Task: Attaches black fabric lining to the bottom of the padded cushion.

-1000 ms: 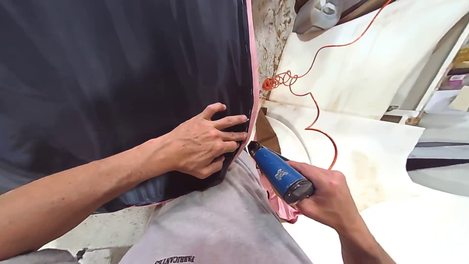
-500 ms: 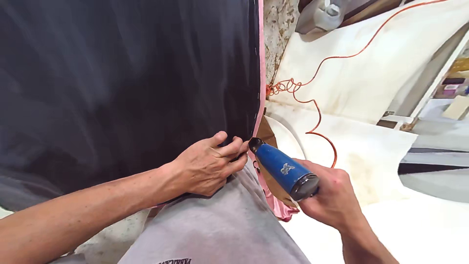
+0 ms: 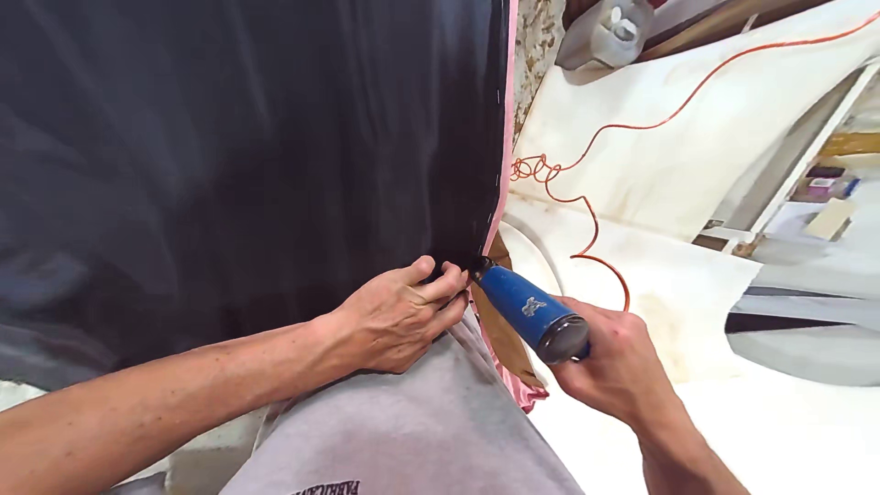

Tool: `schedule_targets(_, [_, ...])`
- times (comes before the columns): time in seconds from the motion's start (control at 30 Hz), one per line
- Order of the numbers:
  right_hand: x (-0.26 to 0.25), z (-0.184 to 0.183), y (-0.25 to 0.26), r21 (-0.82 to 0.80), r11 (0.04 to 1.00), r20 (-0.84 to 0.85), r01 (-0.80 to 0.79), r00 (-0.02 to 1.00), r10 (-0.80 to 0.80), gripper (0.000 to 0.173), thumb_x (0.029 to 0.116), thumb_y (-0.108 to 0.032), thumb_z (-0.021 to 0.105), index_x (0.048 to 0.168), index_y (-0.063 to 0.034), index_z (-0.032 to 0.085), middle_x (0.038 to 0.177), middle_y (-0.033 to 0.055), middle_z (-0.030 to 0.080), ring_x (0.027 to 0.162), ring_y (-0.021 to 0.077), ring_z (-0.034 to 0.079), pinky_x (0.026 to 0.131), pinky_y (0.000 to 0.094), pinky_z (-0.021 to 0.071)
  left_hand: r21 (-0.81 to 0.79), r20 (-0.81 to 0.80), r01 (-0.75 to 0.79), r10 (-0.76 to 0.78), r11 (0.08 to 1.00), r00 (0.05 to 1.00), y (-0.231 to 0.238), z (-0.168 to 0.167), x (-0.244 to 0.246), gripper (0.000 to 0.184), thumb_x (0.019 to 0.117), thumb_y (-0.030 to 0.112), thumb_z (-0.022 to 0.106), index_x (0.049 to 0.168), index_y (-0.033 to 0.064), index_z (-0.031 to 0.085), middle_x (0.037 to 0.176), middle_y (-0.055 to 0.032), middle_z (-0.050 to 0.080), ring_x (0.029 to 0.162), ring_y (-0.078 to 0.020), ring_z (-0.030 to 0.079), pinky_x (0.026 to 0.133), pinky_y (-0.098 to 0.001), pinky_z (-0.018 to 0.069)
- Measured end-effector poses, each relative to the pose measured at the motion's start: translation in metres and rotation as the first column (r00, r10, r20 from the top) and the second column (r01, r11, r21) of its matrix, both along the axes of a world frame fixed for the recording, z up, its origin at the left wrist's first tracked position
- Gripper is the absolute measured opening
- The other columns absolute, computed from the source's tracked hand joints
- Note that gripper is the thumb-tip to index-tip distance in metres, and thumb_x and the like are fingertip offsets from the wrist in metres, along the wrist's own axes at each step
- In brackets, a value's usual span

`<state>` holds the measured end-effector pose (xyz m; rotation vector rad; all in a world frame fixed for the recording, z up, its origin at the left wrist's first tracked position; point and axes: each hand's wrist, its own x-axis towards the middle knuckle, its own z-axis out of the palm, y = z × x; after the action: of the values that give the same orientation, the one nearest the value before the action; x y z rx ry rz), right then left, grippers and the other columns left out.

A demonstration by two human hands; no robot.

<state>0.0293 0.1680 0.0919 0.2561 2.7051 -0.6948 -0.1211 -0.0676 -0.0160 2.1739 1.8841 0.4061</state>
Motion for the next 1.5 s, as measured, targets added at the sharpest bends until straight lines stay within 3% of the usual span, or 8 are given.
schedule_targets(0.6, [0.009,0.004,-0.005,-0.028,0.998,-0.011,-0.053,0.999,0.053,0.039,0.0844,-0.036,0.065,0.112,-0.0098,0.072,0.087,0.0022,0.075,0.076,0.0076,0.071,0.062,0.0273,0.0557,0.025,-0.017,-0.053,0.053,0.998,0.998,-0.014,0.004,0.026,0.049,0.1,0.019,0.032,0.132,0.0004,0.064,0.138,-0.0169,0.062,0.119,-0.0306,0.057,0.094,-0.0433,0.0381])
schedule_targets(0.77, [0.014,0.011,0.005,0.094,0.996,-0.071,-0.007,0.997,0.013,0.039,0.0871,-0.04,0.065,0.107,-0.0074,0.072,0.084,0.0056,0.075,0.074,0.0121,0.072,0.061,0.0331,0.0572,0.195,0.135,-0.108,0.082,0.975,0.987,-0.034,0.007,0.03,0.041,0.1061,0.023,0.034,0.13,0.0111,0.065,0.136,-0.0069,0.068,0.125,-0.0249,0.061,0.106,-0.0459,0.0386])
schedule_targets(0.9, [-0.004,0.039,0.033,0.194,0.965,-0.162,0.178,0.976,-0.148,0.058,0.0928,-0.048,0.063,0.125,-0.0002,0.061,0.09,0.0114,0.073,0.077,0.0161,0.07,0.065,0.0393,0.056,0.271,0.427,-0.506,0.369,0.819,0.826,-0.075,0.021,0.034,0.035,0.1063,0.027,0.039,0.125,0.0141,0.066,0.107,-0.0052,0.075,0.104,-0.0221,0.065,0.101,-0.0401,0.0408])
schedule_targets(0.97, [-0.032,0.045,0.055,-0.004,0.99,-0.178,0.141,0.974,-0.139,0.066,0.0956,-0.052,0.056,0.142,-0.0055,0.05,0.1,0.0037,0.07,0.082,0.0057,0.066,0.07,0.0297,0.0576,0.256,0.427,-0.667,0.537,0.7,0.728,-0.092,0.023,0.036,0.033,0.1045,0.025,0.041,0.125,0.0149,0.066,0.103,-0.0052,0.074,0.101,-0.0214,0.065,0.098,-0.0388,0.0432])
schedule_targets(1.03, [-0.077,0.037,0.074,-0.197,0.98,-0.232,-0.028,0.973,-0.018,0.063,0.1006,-0.042,0.053,0.154,-0.0096,0.045,0.118,0.0072,0.069,0.098,0.0085,0.067,0.084,0.0312,0.0585,0.252,0.35,-0.778,0.695,0.575,0.627,-0.105,0.02,0.046,0.032,0.1037,0.025,0.042,0.124,0.0176,0.066,0.109,-0.0035,0.074,0.106,-0.0201,0.065,0.099,-0.0391,0.0459])
schedule_targets(1.1, [-0.13,0.018,0.076,-0.101,0.983,-0.318,-0.15,0.942,0.111,0.06,0.1,-0.034,0.055,0.156,-0.0136,0.046,0.125,0.0123,0.068,0.104,0.0169,0.068,0.089,0.038,0.0575,0.247,0.246,-0.849,0.817,0.467,0.521,-0.11,0.016,0.069,0.035,0.1042,0.03,0.042,0.127,0.0208,0.067,0.124,-0.0012,0.073,0.121,-0.0197,0.064,0.103,-0.0422,0.0463])
schedule_targets(1.23, [-0.249,-0.024,0.046,0.165,0.952,-0.459,-0.257,0.835,0.305,0.062,0.0941,-0.021,0.068,0.154,-0.0164,0.051,0.125,0.0244,0.067,0.11,0.0439,0.067,0.091,0.0643,0.0539,0.148,-0.044,-0.96,0.972,0.235,0.231,-0.1,-0.002,0.105,0.052,0.1091,0.048,0.029,0.154,0.0286,0.048,0.164,0.0035,0.041,0.155,-0.0194,0.031,0.122,-0.0547,0.0292])
schedule_targets(1.5, [-0.329,-0.071,0.024,0.209,0.912,-0.417,-0.352,0.812,0.409,0.058,0.1009,-0.027,0.06,0.156,-0.0164,0.045,0.134,0.0383,0.055,0.123,0.0596,0.054,0.097,0.0747,0.0443,0.048,-0.074,-0.999,0.997,0.001,-0.002,-0.125,-0.019,0.134,0.065,0.1079,0.056,0.019,0.158,0.0232,0.044,0.166,-0.0044,0.038,0.156,-0.0339,0.027,0.12,-0.0731,0.0152])
